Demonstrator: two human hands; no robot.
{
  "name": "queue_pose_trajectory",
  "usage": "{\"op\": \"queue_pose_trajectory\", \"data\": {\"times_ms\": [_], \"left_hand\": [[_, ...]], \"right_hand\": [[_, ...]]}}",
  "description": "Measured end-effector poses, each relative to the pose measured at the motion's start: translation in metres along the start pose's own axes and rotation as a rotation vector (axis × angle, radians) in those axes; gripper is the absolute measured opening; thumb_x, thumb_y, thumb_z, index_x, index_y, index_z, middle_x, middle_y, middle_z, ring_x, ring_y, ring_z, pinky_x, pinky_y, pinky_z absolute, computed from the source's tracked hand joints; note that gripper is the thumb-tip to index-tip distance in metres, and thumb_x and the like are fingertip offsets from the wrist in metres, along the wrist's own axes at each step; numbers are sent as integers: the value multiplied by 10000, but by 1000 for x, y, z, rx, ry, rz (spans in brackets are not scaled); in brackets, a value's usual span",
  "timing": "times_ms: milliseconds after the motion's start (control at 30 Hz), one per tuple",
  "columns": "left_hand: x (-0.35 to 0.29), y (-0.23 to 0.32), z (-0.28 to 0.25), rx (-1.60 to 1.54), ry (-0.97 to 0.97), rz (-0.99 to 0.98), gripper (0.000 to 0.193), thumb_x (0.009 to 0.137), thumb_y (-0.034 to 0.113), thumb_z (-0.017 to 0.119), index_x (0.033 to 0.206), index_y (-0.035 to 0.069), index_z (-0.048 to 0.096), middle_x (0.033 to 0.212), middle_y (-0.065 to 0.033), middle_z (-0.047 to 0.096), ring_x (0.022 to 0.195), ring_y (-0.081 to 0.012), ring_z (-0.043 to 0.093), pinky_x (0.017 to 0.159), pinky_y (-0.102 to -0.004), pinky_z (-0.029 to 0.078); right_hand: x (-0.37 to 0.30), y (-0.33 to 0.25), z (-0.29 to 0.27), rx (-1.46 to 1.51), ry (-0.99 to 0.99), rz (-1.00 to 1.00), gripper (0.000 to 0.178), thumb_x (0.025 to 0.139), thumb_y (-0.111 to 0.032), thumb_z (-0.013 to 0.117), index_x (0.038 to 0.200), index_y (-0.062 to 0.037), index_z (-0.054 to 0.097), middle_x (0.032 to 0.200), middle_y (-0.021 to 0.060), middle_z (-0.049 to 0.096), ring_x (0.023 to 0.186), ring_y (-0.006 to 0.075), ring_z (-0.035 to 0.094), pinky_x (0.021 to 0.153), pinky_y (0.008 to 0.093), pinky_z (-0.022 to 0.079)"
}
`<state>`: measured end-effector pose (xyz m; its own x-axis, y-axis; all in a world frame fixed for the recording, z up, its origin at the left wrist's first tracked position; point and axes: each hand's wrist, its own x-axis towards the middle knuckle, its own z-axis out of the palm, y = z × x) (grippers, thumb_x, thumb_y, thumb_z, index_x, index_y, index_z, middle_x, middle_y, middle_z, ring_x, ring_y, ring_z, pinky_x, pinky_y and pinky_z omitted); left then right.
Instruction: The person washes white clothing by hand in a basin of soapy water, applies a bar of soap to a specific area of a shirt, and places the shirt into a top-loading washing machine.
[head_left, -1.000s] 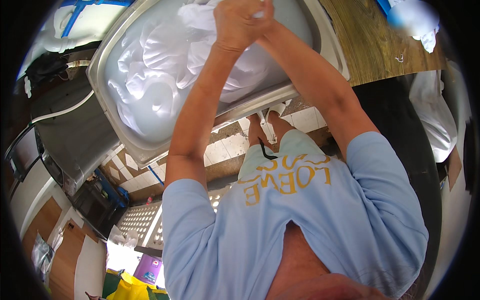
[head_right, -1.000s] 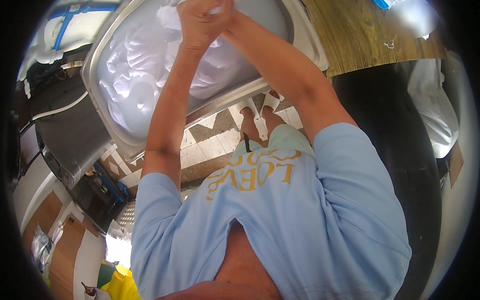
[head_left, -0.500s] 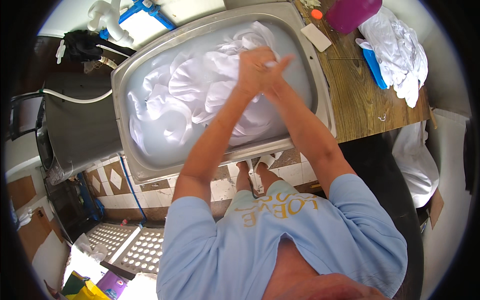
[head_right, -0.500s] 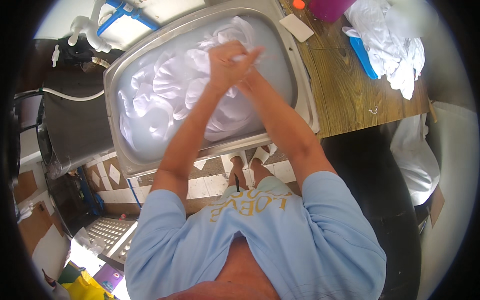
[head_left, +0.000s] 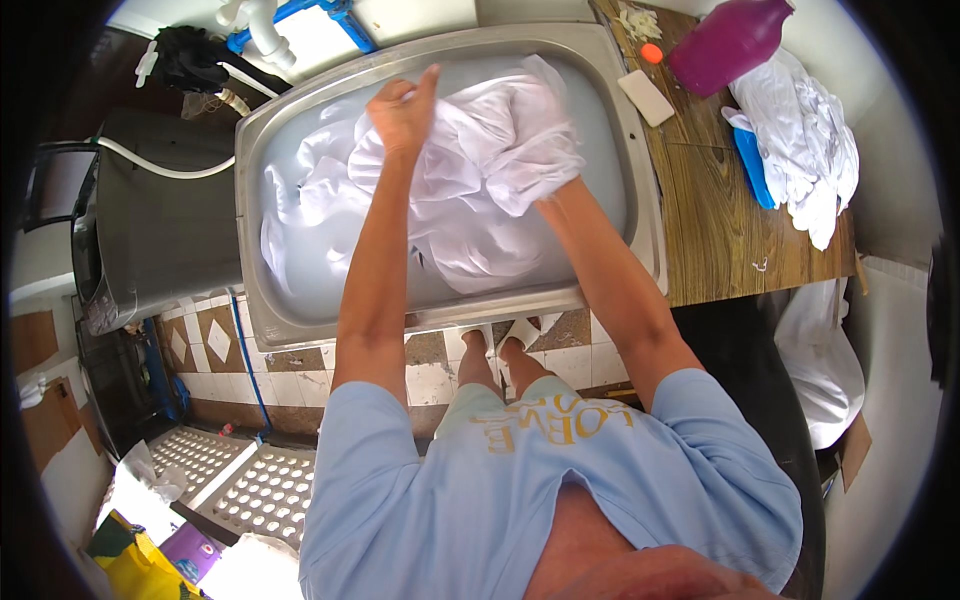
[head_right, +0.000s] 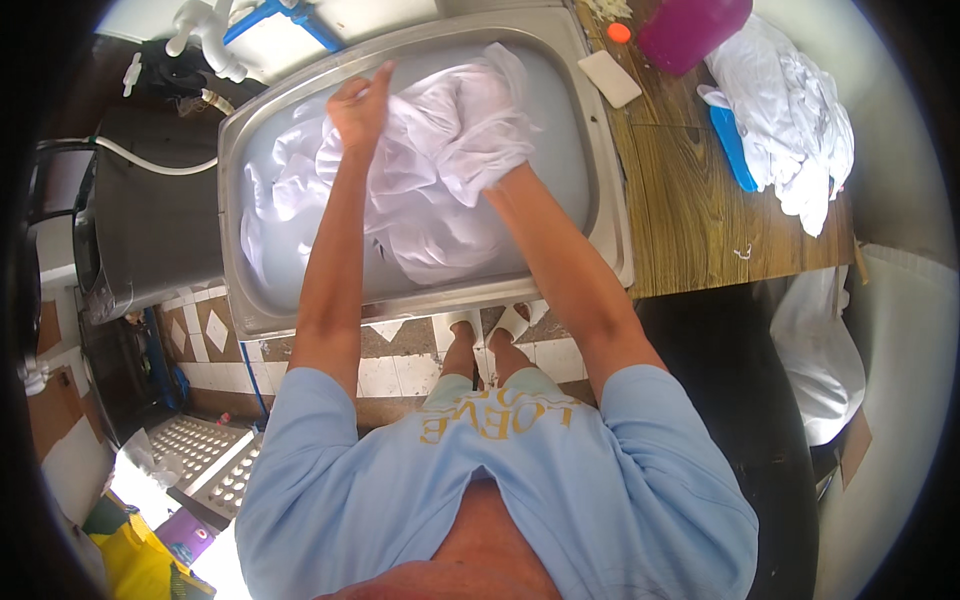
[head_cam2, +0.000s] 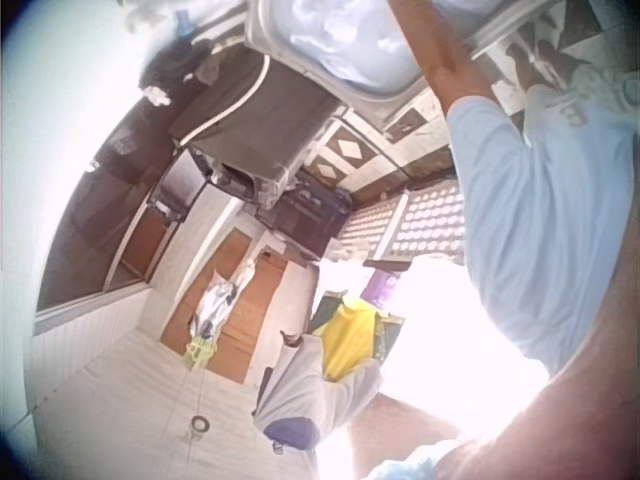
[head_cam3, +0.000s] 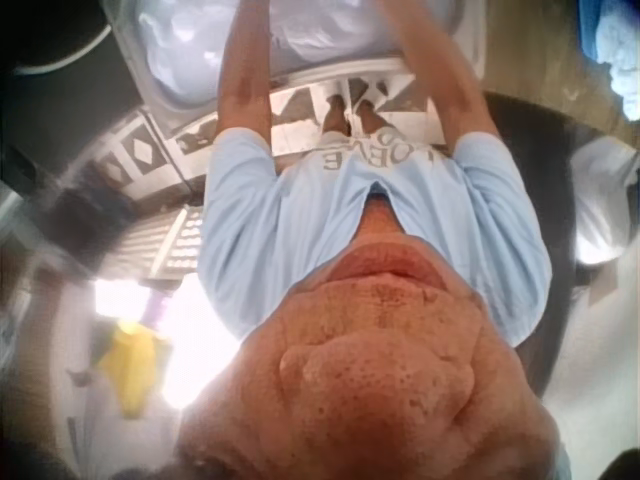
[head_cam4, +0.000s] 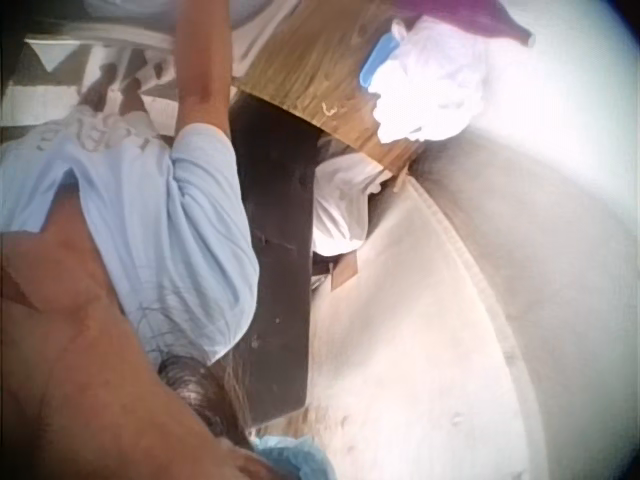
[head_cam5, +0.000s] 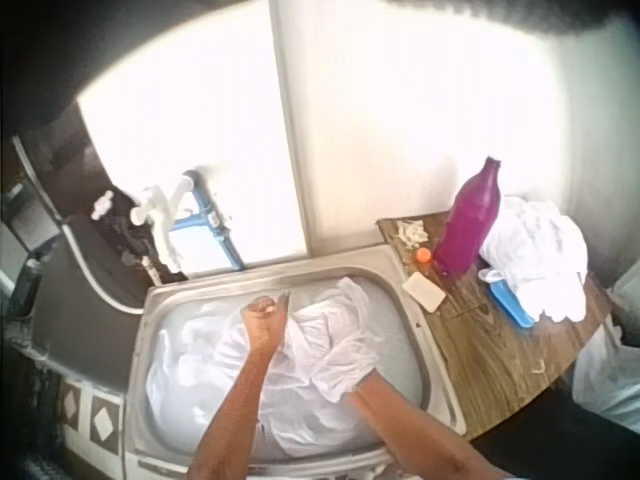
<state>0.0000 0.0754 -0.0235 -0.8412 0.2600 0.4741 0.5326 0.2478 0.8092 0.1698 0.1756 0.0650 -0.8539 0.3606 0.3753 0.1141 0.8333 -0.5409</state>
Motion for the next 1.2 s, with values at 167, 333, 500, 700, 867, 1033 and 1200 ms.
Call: {"op": "queue_pose_trajectory", "data": {"times_ms": [167,333,500,700,867,1033,1200], "left_hand": [[-15,26,-43,-464,-336,-339,325,765,260,788,683,3,607,624,52,503,612,-81,456,607,-257,412],[-8,0,-64,-464,-686,-382,287,806,195,755,1026,34,667,866,13,653,744,-76,567,714,-230,460],[-19,52,-25,-1177,-351,-562,225,845,27,600,1062,1,652,965,-55,675,839,-135,638,790,-250,498],[-81,112,33,-454,-441,445,173,602,77,722,639,17,564,810,-76,646,746,-248,603,631,-300,465],[-39,67,31,-196,-197,111,352,597,155,752,499,44,432,544,-125,450,498,-298,471,494,-349,389],[-75,99,51,-207,-282,294,337,640,88,737,522,27,426,522,-118,388,482,-181,370,464,-309,351],[-42,26,29,-266,-145,-40,286,668,113,774,566,30,520,506,-61,452,495,-99,451,478,-294,379]], "right_hand": [[0,32,13,-169,200,-128,239,779,-249,624,944,-75,635,952,118,648,909,305,595,861,379,444],[12,-22,-13,332,-189,169,237,788,-207,616,980,-70,629,1053,96,652,966,254,605,864,365,465],[-3,53,48,586,-18,-127,211,872,-124,508,1056,-63,591,1101,93,625,995,213,584,903,332,456],[-22,110,112,1881,86,299,234,938,-230,465,1099,-79,547,1026,63,593,953,174,566,835,314,482],[-3,58,105,2032,176,752,223,968,-274,438,1027,-102,566,912,32,598,833,152,583,743,299,512],[-3,93,98,1895,155,488,171,977,-227,407,932,-131,540,839,8,547,762,149,537,672,268,469],[-3,65,98,1579,189,485,169,967,-224,450,1006,-79,528,874,24,539,806,155,537,745,288,483]]}}
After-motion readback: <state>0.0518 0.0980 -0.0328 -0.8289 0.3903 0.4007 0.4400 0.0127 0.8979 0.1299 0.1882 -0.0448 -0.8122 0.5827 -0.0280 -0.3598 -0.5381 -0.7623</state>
